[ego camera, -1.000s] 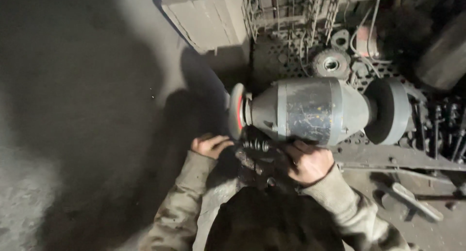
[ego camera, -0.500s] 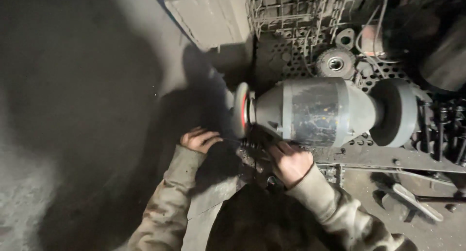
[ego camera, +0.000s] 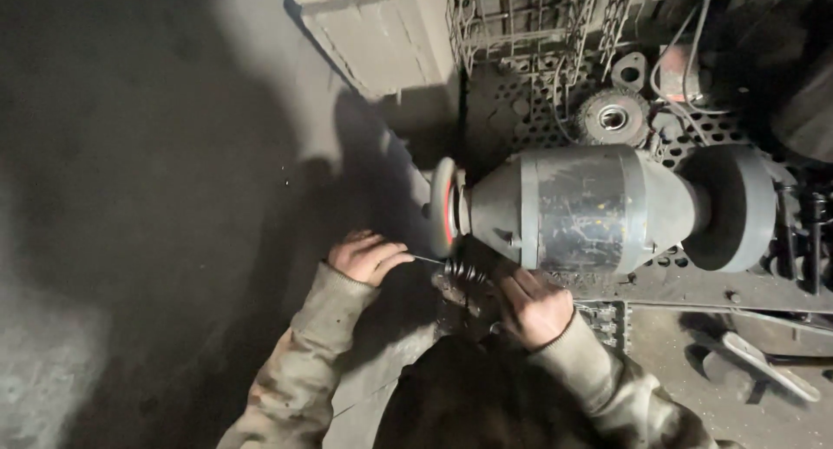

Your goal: Cleaning a car engine spring using a bench grinder and organizing small components into a cylinder head.

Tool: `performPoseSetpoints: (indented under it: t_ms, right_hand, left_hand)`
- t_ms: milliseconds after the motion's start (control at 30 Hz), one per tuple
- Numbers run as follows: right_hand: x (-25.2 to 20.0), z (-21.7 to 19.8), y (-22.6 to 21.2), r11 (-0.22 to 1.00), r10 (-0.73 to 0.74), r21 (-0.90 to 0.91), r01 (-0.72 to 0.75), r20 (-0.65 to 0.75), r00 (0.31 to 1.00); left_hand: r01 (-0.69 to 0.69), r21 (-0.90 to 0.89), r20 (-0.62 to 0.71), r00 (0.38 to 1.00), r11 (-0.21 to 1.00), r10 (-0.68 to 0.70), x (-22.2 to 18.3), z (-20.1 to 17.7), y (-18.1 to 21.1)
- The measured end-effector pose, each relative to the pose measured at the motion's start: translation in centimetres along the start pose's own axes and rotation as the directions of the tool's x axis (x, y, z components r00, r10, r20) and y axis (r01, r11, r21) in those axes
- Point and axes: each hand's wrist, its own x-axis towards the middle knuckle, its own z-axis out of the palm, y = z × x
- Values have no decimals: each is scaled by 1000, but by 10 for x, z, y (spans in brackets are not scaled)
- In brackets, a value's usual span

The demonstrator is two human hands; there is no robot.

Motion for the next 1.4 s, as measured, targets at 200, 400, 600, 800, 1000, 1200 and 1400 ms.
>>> performPoseSetpoints:
  t_ms: [200, 400, 600, 800, 1000, 1200, 1400]
  right_hand:
    - [-12, 29, 7, 996, -49, 81, 41, 91, 995]
    - [-11, 31, 5, 997, 43, 65, -49, 93, 995]
    - [-3, 20, 1, 991, 79, 98, -89, 101, 992]
    - [-1, 22, -8, 988, 112, 94, -119, 81, 990]
    - [18, -13, -27, 979, 133, 135, -154, 155, 979]
    - [31, -28, -43, 983, 153, 63, -175, 255, 955]
    - [30, -52, -44, 986, 101, 108, -126, 212, 972]
  left_hand:
    - [-116, -23, 56, 991, 993, 118, -6, 15, -23]
    - [-38, -11, 0, 999, 999, 38, -4, 9, -12]
    - [34, 88, 20, 999, 996, -36, -33, 38, -42]
    - [158, -4, 122, 980, 987, -156, -35, 25, -31]
    - [51, -3, 42, 998, 999, -51, -8, 1, -9]
    - [62, -128, 74, 996, 990, -52, -17, 11, -15]
    - [89, -125, -2, 996, 988, -90, -16, 26, -4]
